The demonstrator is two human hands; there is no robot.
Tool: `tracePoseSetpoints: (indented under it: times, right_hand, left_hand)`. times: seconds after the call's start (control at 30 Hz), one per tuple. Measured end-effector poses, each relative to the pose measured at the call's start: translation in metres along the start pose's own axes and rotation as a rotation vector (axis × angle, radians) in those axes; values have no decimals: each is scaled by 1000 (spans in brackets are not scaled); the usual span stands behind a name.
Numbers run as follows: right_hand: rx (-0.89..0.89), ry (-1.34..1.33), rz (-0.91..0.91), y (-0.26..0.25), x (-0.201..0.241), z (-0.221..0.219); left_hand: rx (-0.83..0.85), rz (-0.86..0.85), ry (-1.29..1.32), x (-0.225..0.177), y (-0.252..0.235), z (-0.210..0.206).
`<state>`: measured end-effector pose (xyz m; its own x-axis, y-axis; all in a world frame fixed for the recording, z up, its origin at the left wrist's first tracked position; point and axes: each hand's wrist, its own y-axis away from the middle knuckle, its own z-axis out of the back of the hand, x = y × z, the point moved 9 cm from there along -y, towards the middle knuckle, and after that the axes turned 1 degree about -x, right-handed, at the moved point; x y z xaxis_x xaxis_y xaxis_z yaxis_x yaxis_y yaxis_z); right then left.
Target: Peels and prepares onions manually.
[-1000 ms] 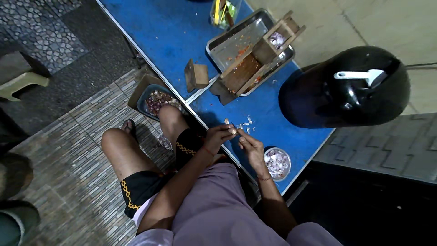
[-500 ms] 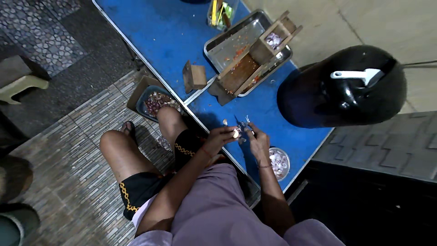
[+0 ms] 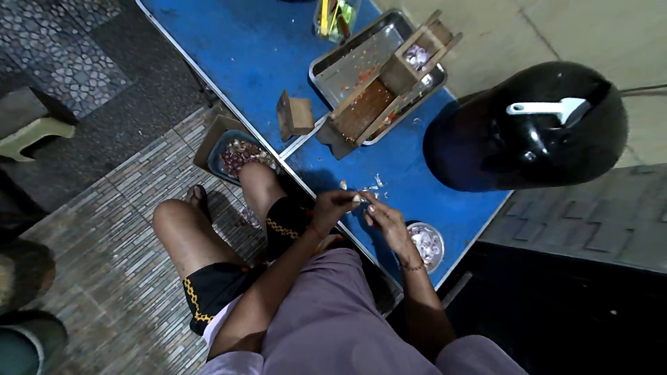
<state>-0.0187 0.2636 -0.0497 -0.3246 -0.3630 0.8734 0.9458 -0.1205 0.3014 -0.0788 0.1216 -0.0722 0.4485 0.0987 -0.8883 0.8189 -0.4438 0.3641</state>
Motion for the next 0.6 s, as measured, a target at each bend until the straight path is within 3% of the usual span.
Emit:
tracePoseSetpoints:
  times: [0.17,0.4,0.6]
  right_hand:
    - [-25,211,18,2,2,-3]
    - [-64,269,57,5,13,-2]
    - [-89,-188,-81,0,-3,4]
  left_hand:
    - [-53,-42,-139,-6,1,4]
    - [-67,-21,-197,-9,3,5]
    - [22,-61,-78,-8,2,2]
